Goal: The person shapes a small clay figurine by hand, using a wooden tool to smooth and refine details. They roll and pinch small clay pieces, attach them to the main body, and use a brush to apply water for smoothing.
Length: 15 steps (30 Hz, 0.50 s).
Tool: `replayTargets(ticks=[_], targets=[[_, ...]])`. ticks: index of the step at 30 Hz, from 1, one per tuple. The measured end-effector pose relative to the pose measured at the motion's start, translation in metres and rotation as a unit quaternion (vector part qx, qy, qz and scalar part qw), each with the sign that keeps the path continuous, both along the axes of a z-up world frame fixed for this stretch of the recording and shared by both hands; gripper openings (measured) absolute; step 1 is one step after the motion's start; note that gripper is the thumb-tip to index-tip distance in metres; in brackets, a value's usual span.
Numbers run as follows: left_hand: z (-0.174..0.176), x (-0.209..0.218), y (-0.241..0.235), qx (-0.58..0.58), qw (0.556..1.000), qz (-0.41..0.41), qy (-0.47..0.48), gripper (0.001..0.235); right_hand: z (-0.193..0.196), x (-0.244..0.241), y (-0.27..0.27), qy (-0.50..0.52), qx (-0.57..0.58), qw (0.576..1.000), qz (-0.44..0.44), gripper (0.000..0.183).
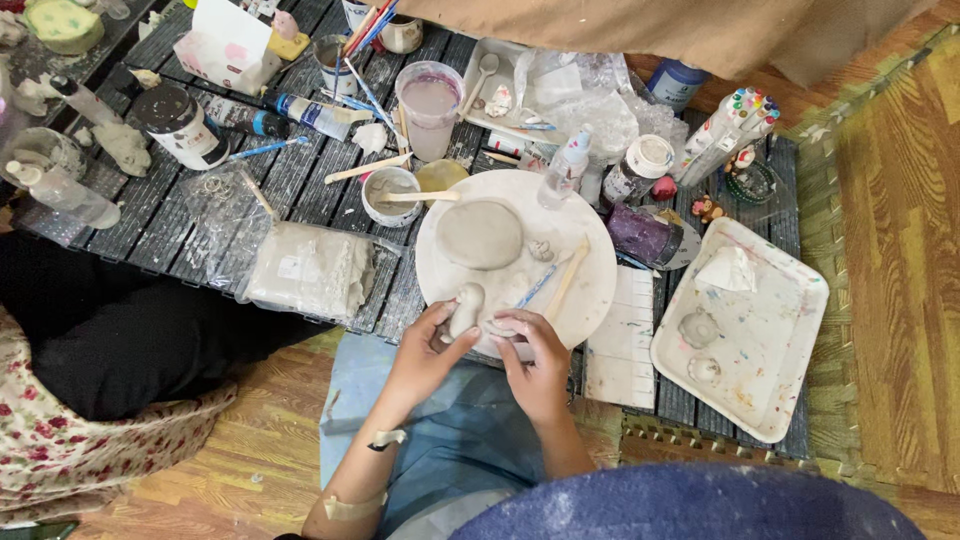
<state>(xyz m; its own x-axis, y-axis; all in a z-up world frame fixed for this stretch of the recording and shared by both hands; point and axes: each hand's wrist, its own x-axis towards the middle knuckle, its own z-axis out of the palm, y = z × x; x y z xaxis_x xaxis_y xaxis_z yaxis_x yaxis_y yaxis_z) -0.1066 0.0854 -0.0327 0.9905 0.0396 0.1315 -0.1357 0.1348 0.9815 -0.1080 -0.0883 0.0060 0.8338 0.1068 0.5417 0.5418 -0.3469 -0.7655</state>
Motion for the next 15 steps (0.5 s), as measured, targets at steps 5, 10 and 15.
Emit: replayTargets(ticks=[5,10,15], targets=[[0.018,-0.007,-0.011,0.191,0.974,0.099,-0.069,0.049,0.008,0.001,-0.001,0.001,-0.036,0.998,-0.044,0.02],[0.039,-0.01,-0.022,0.196,0.967,0.119,-0.113,0.053,0.003,0.003,-0.007,0.005,-0.049,0.997,-0.054,0.02],[0.051,-0.019,-0.026,0.193,0.972,0.088,-0.106,0.056,-0.005,0.004,-0.011,-0.026,-0.041,0.996,-0.077,0.023]])
